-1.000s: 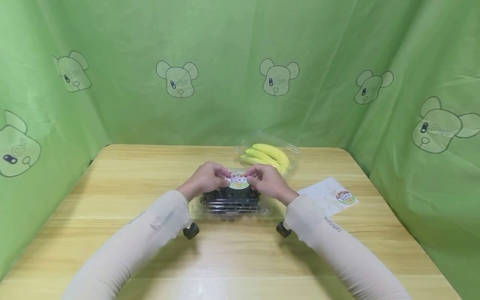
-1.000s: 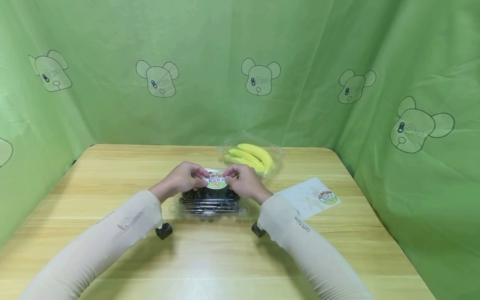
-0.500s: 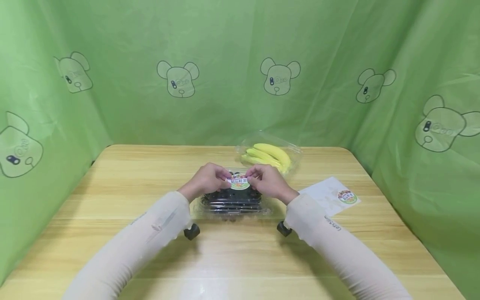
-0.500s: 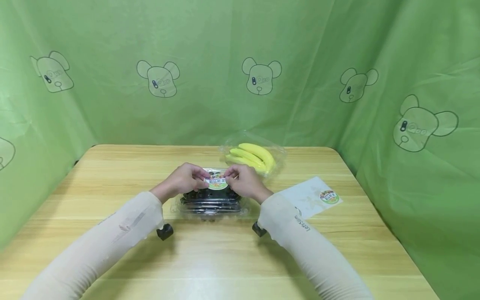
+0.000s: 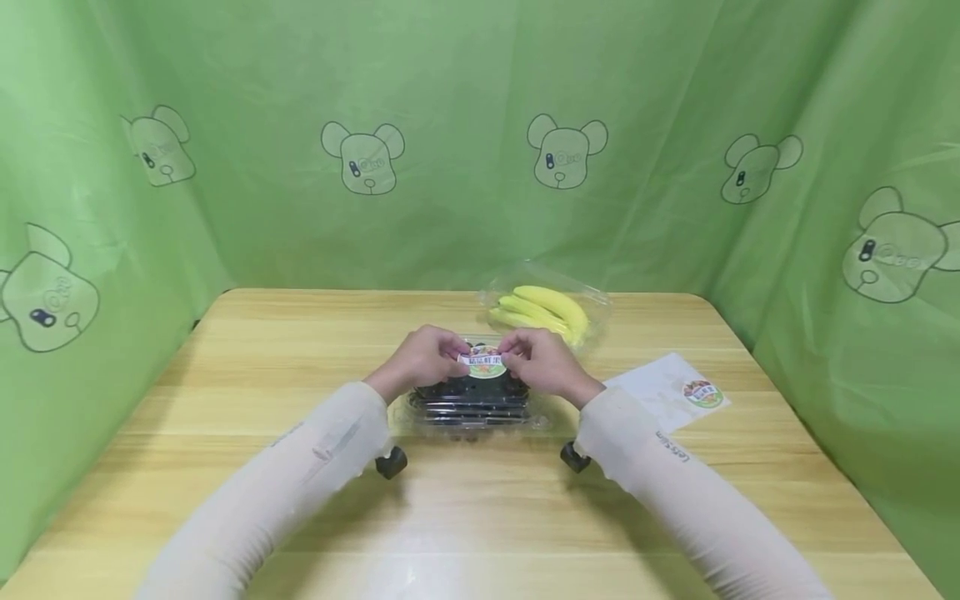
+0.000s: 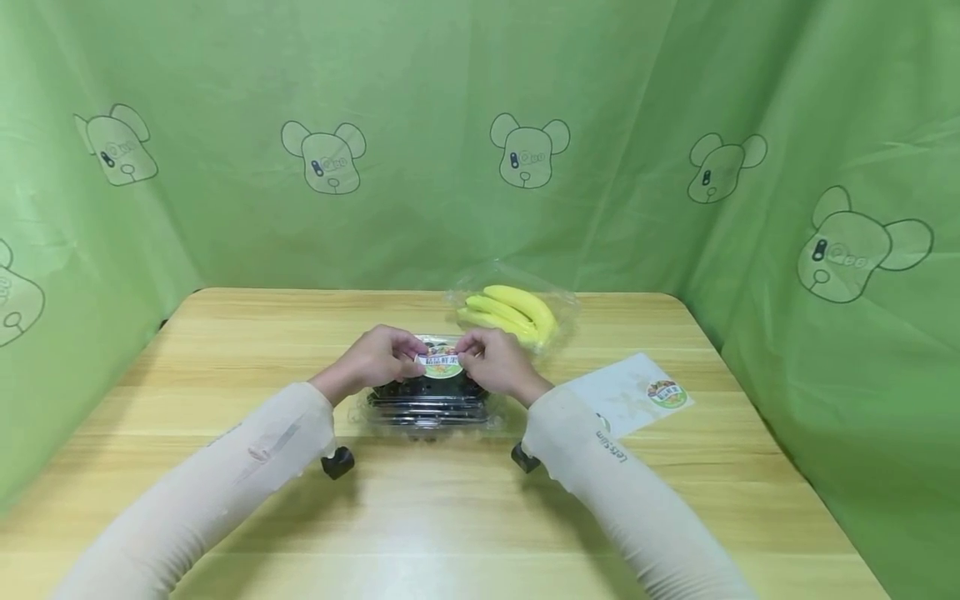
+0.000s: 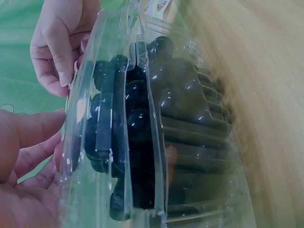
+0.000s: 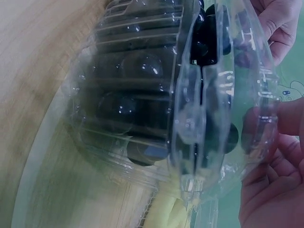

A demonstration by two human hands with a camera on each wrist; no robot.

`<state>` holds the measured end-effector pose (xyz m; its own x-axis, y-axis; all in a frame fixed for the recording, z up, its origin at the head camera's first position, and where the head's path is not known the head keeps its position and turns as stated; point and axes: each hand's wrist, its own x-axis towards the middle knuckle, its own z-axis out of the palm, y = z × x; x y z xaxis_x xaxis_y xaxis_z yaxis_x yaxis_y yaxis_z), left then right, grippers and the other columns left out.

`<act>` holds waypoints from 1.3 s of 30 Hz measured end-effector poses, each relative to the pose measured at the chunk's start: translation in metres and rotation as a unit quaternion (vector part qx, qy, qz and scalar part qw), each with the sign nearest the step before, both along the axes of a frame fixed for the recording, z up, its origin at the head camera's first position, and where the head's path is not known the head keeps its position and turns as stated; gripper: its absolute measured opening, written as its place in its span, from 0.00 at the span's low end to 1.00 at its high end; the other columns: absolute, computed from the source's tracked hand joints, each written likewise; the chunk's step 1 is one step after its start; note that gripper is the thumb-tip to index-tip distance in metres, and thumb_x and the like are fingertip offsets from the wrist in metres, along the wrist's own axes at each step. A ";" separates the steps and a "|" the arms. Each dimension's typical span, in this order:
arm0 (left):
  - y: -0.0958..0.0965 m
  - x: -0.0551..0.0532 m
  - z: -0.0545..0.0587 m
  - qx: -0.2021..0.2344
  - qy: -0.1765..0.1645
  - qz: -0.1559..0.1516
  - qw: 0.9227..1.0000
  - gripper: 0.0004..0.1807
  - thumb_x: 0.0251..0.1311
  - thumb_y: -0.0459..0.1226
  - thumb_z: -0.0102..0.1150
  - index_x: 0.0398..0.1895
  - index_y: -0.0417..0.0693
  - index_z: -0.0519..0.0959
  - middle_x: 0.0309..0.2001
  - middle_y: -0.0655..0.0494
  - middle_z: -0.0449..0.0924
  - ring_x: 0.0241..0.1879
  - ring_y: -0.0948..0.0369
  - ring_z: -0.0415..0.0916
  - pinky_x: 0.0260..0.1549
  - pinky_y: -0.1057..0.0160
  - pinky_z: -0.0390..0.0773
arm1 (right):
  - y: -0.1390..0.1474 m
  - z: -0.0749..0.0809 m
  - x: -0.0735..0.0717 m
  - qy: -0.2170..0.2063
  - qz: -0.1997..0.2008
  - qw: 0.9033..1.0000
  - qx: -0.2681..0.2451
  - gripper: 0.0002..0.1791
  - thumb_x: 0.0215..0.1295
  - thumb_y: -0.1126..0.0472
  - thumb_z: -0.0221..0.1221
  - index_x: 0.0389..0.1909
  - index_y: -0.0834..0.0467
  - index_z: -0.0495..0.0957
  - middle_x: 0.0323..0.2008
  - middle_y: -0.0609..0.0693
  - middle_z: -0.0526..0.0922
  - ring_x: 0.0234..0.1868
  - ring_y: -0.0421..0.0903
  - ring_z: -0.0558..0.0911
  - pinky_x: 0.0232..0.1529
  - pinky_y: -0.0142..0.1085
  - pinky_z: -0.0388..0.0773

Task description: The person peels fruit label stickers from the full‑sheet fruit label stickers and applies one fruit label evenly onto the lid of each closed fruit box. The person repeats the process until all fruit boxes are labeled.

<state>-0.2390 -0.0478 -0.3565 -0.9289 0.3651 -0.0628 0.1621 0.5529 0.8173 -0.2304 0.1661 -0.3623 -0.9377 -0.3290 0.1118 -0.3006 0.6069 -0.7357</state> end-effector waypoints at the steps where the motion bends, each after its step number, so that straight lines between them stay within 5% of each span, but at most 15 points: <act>1: 0.001 0.000 0.000 -0.004 0.005 0.000 1.000 0.16 0.51 0.31 0.70 0.46 0.41 0.83 0.36 0.51 0.81 0.30 0.58 0.79 0.28 0.65 0.81 | 0.000 0.000 0.000 0.001 -0.001 1.000 0.000 0.05 0.63 0.68 0.59 0.39 0.64 0.80 0.29 0.52 0.82 0.26 0.44 0.80 0.28 0.37 0.80; 14: 0.009 0.000 0.000 -0.035 0.028 -0.006 0.999 0.16 0.51 0.33 0.71 0.44 0.42 0.83 0.37 0.53 0.82 0.38 0.58 0.78 0.38 0.63 0.80 | 0.006 -0.003 -0.003 -0.003 -0.015 1.000 0.015 0.05 0.63 0.67 0.60 0.38 0.63 0.80 0.28 0.52 0.82 0.27 0.45 0.80 0.27 0.37 0.80; 39: 0.005 -0.002 -0.002 -0.079 0.058 -0.011 0.995 0.14 0.51 0.33 0.71 0.42 0.43 0.83 0.36 0.53 0.83 0.37 0.58 0.78 0.43 0.59 0.79 | -0.001 0.000 -0.004 0.012 -0.001 0.999 0.043 0.02 0.61 0.66 0.62 0.34 0.60 0.81 0.31 0.51 0.82 0.30 0.45 0.80 0.32 0.36 0.81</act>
<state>-0.2405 -0.0430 -0.3586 -0.9248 0.3802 -0.0143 0.2639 0.6682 0.6956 -0.2341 0.1647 -0.3621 -0.9356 -0.3369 0.1057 -0.3167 0.6683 -0.6731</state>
